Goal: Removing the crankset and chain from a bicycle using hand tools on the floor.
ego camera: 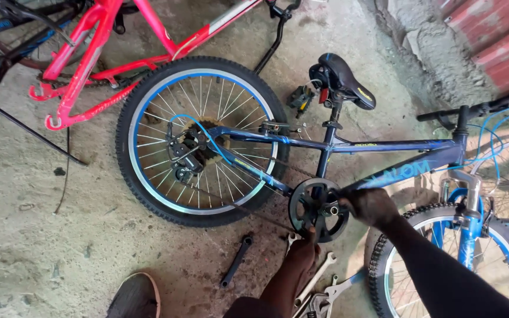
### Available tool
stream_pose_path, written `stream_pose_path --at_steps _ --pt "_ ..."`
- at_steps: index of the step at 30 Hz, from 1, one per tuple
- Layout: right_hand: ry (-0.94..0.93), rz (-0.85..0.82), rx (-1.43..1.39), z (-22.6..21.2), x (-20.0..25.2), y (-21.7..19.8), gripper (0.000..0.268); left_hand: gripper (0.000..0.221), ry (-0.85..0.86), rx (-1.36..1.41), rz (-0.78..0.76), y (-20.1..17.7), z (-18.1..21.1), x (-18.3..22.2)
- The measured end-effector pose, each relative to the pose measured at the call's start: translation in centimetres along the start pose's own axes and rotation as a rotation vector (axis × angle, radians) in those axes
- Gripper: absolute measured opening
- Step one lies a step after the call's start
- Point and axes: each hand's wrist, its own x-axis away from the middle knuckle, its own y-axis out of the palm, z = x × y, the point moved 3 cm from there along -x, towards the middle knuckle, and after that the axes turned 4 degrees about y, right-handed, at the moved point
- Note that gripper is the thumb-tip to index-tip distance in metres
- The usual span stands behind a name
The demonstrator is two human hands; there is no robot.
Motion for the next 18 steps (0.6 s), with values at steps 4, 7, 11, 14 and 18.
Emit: stream_pose_path --at_steps 4,7,11,14,18 --pt "0.147 0.195 -0.093 -2.4 -4.8 -3.1 0.048 0.067 -0.049 0.068 0.055 -0.3 0.5 2.9" --pt "0.229 0.298 -0.349 -4.2 -8.4 -4.6 0.038 0.058 -0.046 0.327 0.043 -0.1 -0.1 1.4" --pt "0.290 0.401 -1.009 -10.1 -12.1 -3.4 0.015 0.036 0.060 0.937 -0.093 -1.6 -3.1 0.2" --pt "-0.127 0.323 -0.856 -18.2 -9.8 -5.5 0.013 0.027 -0.001 1.089 -0.055 -2.8 -3.8 1.3" --pt "-0.150 0.026 -0.685 -22.0 -1.0 -3.6 0.032 0.030 0.019 1.119 -0.166 -4.3 -5.2 1.8"
